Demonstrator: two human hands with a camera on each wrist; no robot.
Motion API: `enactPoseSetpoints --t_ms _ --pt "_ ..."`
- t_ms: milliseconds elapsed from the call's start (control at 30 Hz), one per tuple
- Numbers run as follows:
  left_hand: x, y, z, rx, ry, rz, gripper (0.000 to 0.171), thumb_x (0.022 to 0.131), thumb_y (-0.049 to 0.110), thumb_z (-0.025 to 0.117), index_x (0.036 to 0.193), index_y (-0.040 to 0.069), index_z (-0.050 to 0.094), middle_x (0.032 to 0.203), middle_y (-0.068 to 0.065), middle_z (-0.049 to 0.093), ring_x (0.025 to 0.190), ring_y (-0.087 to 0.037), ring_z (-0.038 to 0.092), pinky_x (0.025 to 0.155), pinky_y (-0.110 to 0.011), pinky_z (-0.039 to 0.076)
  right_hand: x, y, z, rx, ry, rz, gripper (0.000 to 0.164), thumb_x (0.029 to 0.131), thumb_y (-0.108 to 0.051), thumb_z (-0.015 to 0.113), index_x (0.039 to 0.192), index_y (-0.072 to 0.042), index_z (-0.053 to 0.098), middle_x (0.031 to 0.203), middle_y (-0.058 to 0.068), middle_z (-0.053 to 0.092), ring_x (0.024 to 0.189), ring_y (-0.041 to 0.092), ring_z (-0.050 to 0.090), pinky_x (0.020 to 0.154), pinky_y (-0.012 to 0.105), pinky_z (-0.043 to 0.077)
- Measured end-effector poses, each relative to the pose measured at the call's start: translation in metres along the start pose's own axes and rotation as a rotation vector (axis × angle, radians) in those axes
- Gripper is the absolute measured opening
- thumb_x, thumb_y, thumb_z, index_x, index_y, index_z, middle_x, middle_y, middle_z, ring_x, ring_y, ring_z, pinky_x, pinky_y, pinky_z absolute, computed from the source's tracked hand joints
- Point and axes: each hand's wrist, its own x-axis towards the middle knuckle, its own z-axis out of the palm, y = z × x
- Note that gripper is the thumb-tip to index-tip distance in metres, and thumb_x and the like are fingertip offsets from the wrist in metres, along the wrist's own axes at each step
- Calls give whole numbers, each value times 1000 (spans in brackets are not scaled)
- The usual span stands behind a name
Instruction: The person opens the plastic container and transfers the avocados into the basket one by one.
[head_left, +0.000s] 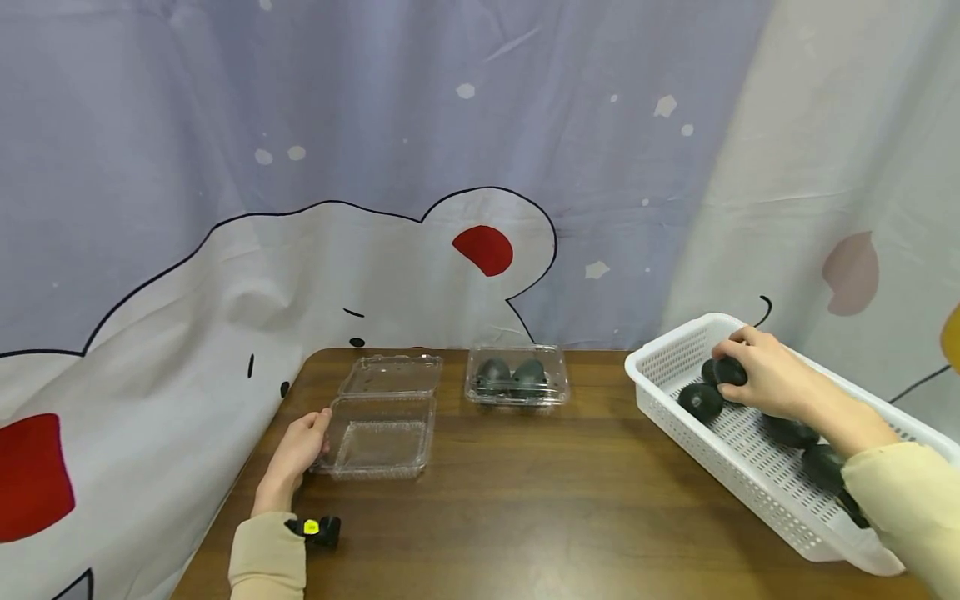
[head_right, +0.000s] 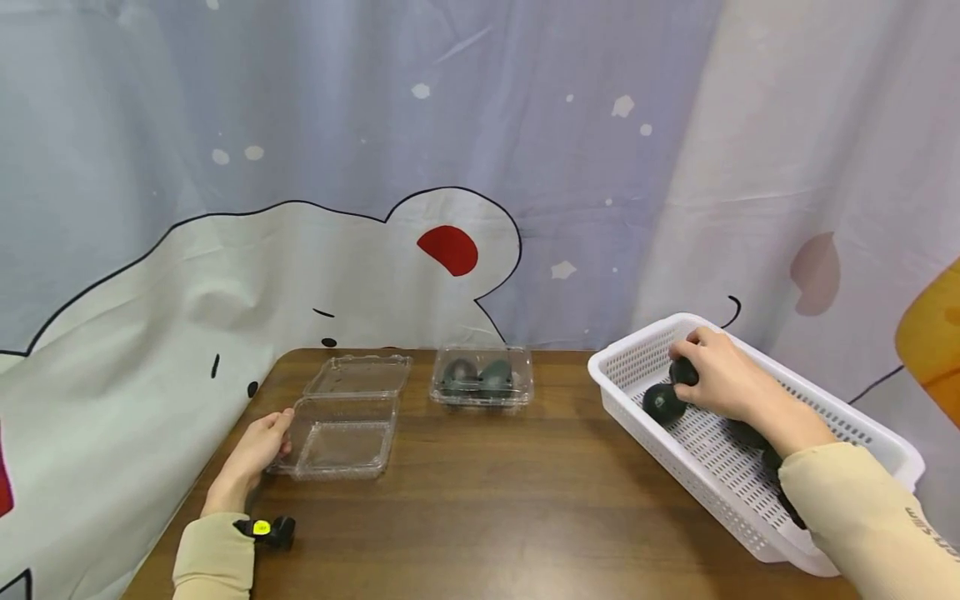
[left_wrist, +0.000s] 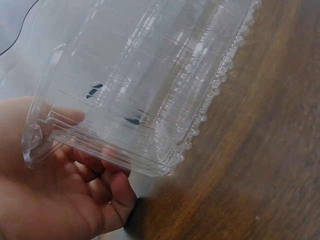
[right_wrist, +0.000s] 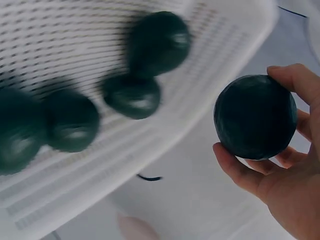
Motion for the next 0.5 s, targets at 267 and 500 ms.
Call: enactPoseSetpoints --t_ms 267,500 --pt "0 -1 0 -11 0 -13 44 107 40 34 87 3 45 79 -7 48 73 -20 49 68 -34 37 -18 23 20 20 -177 44 39 62 -11 86 94 -3 65 95 18 57 86 38 58 75 55 46" --pt "0 -1 0 -13 3 -12 42 107 39 35 88 3 45 79 -8 47 73 -21 49 68 -35 36 -25 30 33 63 -344 118 36 65 -14 83 94 -5 64 93 15 55 84 34 57 73 54 47"
